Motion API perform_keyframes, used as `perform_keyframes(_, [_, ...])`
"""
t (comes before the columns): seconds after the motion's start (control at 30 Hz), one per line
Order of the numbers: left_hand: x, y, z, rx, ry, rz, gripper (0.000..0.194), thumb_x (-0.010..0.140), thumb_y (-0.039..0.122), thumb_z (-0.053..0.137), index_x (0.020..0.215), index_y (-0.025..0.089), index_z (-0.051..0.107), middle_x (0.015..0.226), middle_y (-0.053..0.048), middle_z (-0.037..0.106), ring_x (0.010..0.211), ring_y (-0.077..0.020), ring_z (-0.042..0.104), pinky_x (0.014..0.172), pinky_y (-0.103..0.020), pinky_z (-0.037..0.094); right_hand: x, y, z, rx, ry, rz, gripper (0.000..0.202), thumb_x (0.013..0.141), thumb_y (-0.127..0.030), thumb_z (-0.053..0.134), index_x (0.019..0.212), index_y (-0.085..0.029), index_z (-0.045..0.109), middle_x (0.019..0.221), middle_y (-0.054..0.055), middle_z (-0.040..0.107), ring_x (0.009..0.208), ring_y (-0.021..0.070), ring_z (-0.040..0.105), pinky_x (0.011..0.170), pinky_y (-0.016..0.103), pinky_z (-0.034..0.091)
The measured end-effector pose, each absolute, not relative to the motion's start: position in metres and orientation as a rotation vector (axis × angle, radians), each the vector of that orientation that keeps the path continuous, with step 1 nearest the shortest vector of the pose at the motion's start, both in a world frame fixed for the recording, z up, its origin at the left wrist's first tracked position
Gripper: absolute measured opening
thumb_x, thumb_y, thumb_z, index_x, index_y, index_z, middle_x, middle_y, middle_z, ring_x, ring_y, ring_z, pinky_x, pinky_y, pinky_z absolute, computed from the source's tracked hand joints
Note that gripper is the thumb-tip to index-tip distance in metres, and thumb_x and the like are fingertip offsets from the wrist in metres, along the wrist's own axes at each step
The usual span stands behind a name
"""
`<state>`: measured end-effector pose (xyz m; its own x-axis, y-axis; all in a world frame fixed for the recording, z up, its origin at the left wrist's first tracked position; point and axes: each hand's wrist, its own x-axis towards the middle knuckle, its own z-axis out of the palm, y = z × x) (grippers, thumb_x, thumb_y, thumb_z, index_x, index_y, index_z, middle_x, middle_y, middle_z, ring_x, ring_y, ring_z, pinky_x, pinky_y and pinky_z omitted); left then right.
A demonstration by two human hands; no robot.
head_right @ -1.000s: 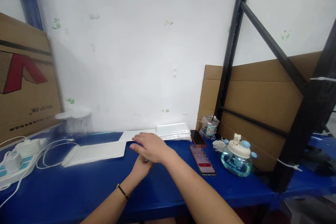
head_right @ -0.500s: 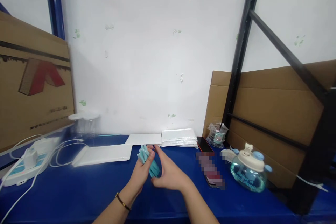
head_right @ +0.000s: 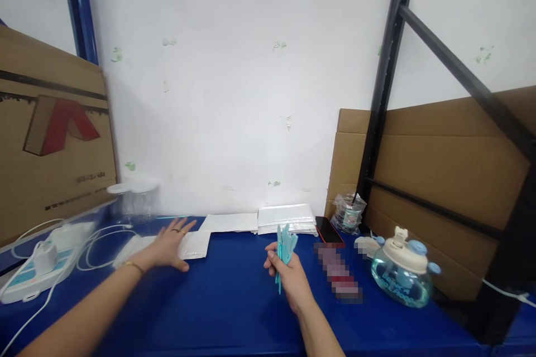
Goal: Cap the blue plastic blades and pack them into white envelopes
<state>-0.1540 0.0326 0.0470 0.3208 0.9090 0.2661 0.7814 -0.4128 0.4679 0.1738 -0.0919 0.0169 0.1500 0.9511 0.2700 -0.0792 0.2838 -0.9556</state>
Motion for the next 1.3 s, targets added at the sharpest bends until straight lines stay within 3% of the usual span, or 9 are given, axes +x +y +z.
perform_keyframes(0.17, [-0.199, 0.058, 0.035, 2.195, 1.542, 0.673, 0.080, 0.034, 0.022, 0.083, 0.110, 0.022, 0.059, 0.120, -0.009, 0.060, 0.128, -0.0407, 0.033, 0.107, -0.058, 0.003, 0.185, -0.093, 0.004, -1.034, -1.047, 0.983, 0.041, 0.071, -0.051, 0.067, 0.093, -0.016, 0.059, 0.061, -0.001, 0.058, 0.048, 0.0113, 0.048, 0.048, 0.024, 0.037])
perform_keyframes(0.37, [-0.161, 0.040, 0.071, 1.719, 1.248, 1.304, 0.057, 0.053, 0.030, 0.080, 0.105, 0.023, 0.057, 0.115, -0.008, 0.061, 0.115, -0.0320, 0.050, 0.104, -0.046, 0.030, 0.186, -0.096, 0.015, -0.962, -0.952, 1.043, 0.032, 0.077, -0.049, 0.062, 0.089, -0.019, 0.059, 0.047, -0.011, 0.025, 0.038, 0.0058, 0.021, 0.039, 0.020, 0.019])
perform_keyframes(0.43, [-0.134, 0.031, 0.083, 1.338, 1.085, 1.497, 0.049, 0.065, 0.028, 0.073, 0.108, 0.022, 0.050, 0.108, -0.007, 0.062, 0.106, -0.0238, 0.056, 0.096, -0.041, 0.042, 0.184, -0.099, 0.032, -0.901, -0.952, 1.026, 0.031, 0.079, -0.049, 0.060, 0.074, -0.019, 0.057, 0.046, -0.010, 0.024, 0.038, 0.0060, 0.021, 0.040, 0.021, 0.021])
perform_keyframes(0.57, [-0.079, 0.011, 0.092, 0.546, 0.776, 1.353, 0.025, 0.082, 0.025, 0.053, 0.105, 0.018, 0.050, 0.085, -0.004, 0.064, 0.069, -0.0156, 0.064, 0.067, -0.032, 0.056, 0.171, -0.109, 0.067, -0.770, -1.026, 0.960, 0.040, 0.082, -0.051, 0.055, 0.059, -0.020, 0.048, 0.045, -0.007, 0.032, 0.040, 0.0094, 0.035, 0.044, 0.025, 0.033])
perform_keyframes(0.7, [-0.038, -0.008, 0.087, 0.266, 0.659, 1.230, 0.025, 0.083, 0.023, 0.051, 0.107, 0.016, 0.051, 0.079, -0.002, 0.065, 0.063, -0.0146, 0.064, 0.061, -0.027, 0.056, 0.154, -0.120, 0.097, -0.633, -1.195, 0.784, 0.039, 0.088, -0.049, 0.046, 0.063, -0.020, 0.055, 0.063, 0.002, 0.057, 0.077, 0.0206, 0.059, 0.076, 0.034, 0.046])
perform_keyframes(0.83, [-0.009, -0.026, 0.077, 0.186, 0.603, 1.146, 0.024, 0.085, 0.023, 0.049, 0.107, 0.015, 0.051, 0.079, -0.002, 0.065, 0.064, -0.0146, 0.065, 0.061, -0.026, 0.056, 0.141, -0.118, 0.117, -0.570, -1.282, 0.572, 0.033, 0.091, -0.042, 0.041, 0.076, -0.022, 0.062, 0.094, 0.004, 0.063, 0.104, 0.0220, 0.054, 0.097, 0.038, 0.036])
perform_keyframes(1.07, [0.023, -0.056, 0.074, 0.124, 0.490, 0.988, 0.030, 0.084, 0.028, 0.051, 0.110, 0.014, 0.050, 0.089, -0.006, 0.064, 0.078, -0.0201, 0.066, 0.072, -0.033, 0.056, 0.136, -0.106, 0.128, -0.771, -1.368, 0.392, 0.039, 0.092, -0.048, 0.034, 0.092, -0.022, 0.063, 0.100, 0.004, 0.063, 0.098, 0.0206, 0.055, 0.090, 0.034, 0.041])
perform_keyframes(1.2, [0.028, -0.067, 0.074, 0.136, 0.480, 0.903, 0.035, 0.085, 0.032, 0.048, 0.114, 0.012, 0.048, 0.090, -0.008, 0.063, 0.078, -0.0170, 0.065, 0.067, -0.026, 0.056, 0.139, -0.103, 0.126, -0.820, -1.469, 0.377, 0.035, 0.089, -0.048, 0.044, 0.093, -0.020, 0.065, 0.094, 0.004, 0.065, 0.091, 0.0197, 0.058, 0.084, 0.032, 0.044])
perform_keyframes(1.3, [0.026, -0.073, 0.061, 0.135, 0.487, 0.878, 0.058, 0.081, 0.049, 0.051, 0.125, 0.013, 0.040, 0.109, -0.014, 0.056, 0.094, -0.0225, 0.062, 0.074, -0.031, 0.055, 0.145, -0.100, 0.129, -0.860, -1.460, 0.440, 0.035, 0.087, -0.049, 0.048, 0.090, -0.019, 0.066, 0.090, 0.004, 0.066, 0.089, 0.0204, 0.059, 0.082, 0.032, 0.045])
